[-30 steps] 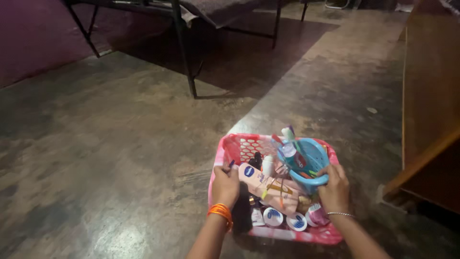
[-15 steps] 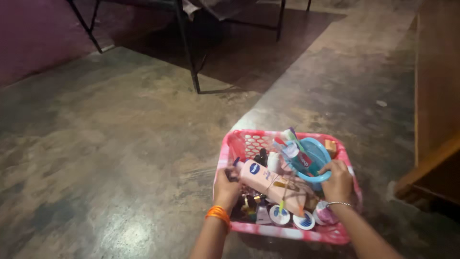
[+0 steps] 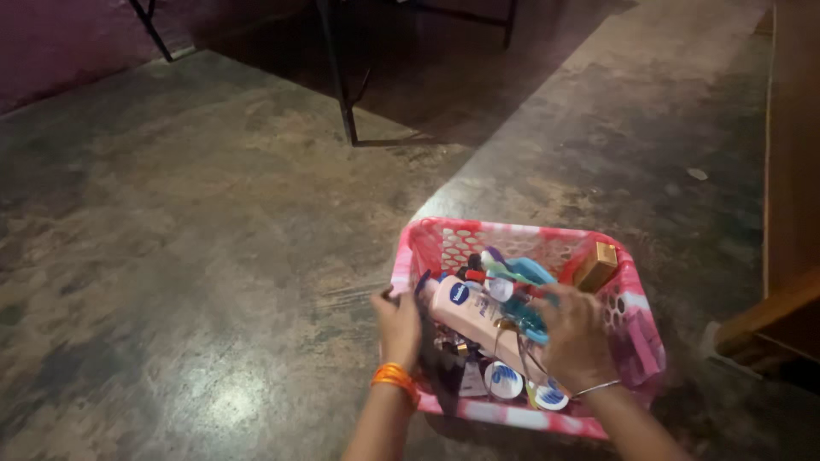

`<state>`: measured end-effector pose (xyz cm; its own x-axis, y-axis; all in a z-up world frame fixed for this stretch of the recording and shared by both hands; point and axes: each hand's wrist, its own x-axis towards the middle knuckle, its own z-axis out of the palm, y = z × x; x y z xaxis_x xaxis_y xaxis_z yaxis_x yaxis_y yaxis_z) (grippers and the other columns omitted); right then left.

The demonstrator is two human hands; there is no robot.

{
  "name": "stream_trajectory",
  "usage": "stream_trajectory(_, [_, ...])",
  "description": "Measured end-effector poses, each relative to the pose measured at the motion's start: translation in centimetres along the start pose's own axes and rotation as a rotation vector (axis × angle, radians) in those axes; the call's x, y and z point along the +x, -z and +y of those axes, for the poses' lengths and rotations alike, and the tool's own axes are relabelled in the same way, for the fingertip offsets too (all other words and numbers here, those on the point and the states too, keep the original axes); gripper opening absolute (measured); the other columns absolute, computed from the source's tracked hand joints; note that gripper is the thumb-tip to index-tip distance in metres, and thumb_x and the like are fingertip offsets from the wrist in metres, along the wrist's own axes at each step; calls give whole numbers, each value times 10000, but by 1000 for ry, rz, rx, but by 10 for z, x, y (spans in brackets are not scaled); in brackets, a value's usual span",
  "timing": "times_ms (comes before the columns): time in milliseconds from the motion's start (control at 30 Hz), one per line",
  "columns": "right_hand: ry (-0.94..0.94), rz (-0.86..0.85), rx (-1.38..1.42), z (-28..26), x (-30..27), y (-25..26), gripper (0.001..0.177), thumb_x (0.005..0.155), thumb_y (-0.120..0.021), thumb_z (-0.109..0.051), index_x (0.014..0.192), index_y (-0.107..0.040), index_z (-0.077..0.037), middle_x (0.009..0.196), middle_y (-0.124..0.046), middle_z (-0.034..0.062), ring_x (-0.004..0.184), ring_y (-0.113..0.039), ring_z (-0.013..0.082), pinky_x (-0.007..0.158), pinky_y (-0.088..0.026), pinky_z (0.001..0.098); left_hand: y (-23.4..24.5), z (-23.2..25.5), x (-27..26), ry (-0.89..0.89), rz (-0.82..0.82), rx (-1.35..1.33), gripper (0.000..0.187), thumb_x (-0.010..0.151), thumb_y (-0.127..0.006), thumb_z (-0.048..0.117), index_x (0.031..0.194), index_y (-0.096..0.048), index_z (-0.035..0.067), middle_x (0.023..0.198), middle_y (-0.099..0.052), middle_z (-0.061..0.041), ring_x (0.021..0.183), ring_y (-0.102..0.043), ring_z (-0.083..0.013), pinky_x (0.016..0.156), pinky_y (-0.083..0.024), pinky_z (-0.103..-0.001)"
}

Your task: The person wipes several personal care items with a dark cloth, including a small bottle, a pink box, a tube, and a blue bottle, then places each item back into a pink plastic basket.

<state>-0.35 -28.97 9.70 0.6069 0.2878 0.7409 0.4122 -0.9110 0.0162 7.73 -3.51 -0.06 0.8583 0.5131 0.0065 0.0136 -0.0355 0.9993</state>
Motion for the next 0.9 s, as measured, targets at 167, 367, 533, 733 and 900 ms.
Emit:
stream_trajectory(167, [34,-550,-60,-21,-3,-28,249,837,-642,-222,1080,-646,-171,954,-641,32,934,-654,230,762,-507,400,-18,59,-21,353,-134,-198,736,791,-584,-20,1444,-273,113,1115,-652,-198,922,-690,-276,758,-549,-371])
stream_trajectory(367, [36,-668,-95,-29,-11,-54,255,901,-629,-276,1127,-620,-159,920,-649,54,752,-700,257,625,-557,417,5,81,-28,227,-84,-435,288,831,-682,-35,1118,-660,-26,921,-722,-83,769,-673,-174,645,-550,-319])
stream_trajectory(533, [87,-714,-4,-50,-24,-82,223,911,-583,-210,1121,-627,-154,957,-655,41,853,-698,257,678,-582,426,27,46,-1,68,93,-423,190,853,-645,-24,1012,-744,12,896,-735,-50,757,-651,-124,638,-533,-292])
stream_trajectory(733, [225,-637,-46,-78,-48,-141,378,846,-599,-145,1216,-645,-82,972,-683,96,904,-685,293,750,-579,433,42,59,-6,296,87,-528,205,886,-626,73,1087,-668,68,893,-670,-38,732,-613,-155,597,-492,-310])
stream_trajectory(900, [67,-856,-30,-84,-28,-141,207,917,-622,-145,1098,-714,-102,1037,-715,128,976,-694,313,844,-561,462,57,88,-12,381,27,-718,268,895,-593,195,1159,-628,157,1008,-696,30,912,-659,-114,727,-525,-299])
